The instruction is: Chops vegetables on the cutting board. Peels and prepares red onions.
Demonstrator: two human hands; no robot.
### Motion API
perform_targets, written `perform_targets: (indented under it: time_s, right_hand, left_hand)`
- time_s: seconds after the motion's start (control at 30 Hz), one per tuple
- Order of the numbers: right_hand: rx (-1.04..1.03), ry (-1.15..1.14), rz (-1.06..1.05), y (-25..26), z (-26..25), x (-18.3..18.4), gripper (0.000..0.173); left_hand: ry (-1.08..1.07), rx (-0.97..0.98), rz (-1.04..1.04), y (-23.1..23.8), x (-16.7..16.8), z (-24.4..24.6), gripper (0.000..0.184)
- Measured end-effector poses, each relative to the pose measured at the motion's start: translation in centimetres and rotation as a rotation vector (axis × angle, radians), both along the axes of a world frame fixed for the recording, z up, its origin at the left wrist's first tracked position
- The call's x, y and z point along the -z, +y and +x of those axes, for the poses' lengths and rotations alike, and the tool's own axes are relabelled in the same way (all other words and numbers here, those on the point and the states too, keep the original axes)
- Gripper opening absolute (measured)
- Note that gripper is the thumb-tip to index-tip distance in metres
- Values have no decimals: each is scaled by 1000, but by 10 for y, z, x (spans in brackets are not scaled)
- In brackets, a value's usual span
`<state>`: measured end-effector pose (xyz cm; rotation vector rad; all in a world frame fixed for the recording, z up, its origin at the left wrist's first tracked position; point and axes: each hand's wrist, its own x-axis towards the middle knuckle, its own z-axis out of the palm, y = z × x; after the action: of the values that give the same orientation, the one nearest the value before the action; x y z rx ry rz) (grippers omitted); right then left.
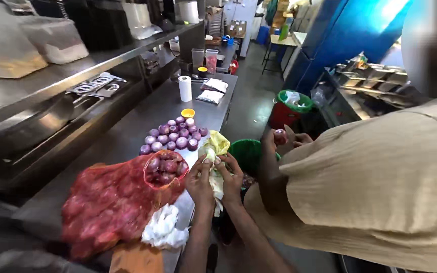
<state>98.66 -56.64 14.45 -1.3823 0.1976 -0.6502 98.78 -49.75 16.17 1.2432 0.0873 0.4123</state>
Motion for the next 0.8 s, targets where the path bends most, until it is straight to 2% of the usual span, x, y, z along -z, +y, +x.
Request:
perform_targets:
  time_s: [0.17,0.27,0.37,0.43,0.53,0.63,0.7,0.8]
  right_hand:
    - [171,72,-21,-49,80,49,23]
    - [344,108,-196,-94,122,94,25]
    - [476,305,-418,-124,144,132,34]
    - [436,416,-532,-123,145,139,35]
    - [292,410,-573,-106,114,147,30]
    - [174,378,-504,-88,51,159,28]
    - [112,462,-381,-78,-3,168,27]
    - [-93,680,-254,-75,-83,184,28]
  left_hand:
    - [181,194,-49,-48,47,91,22]
    - [253,347,-41,-94,99,146,27]
    - [364,509,54,-148,172,201,48]
    - [472,620,46,-167,185,220,58]
    - [631,679,-43,-182,193,226,59]
    - [608,697,-124,-174,217,217,70]
    - [635,563,-160,-156,208,187,65]
    - [660,405,-158,-120,187,131,58]
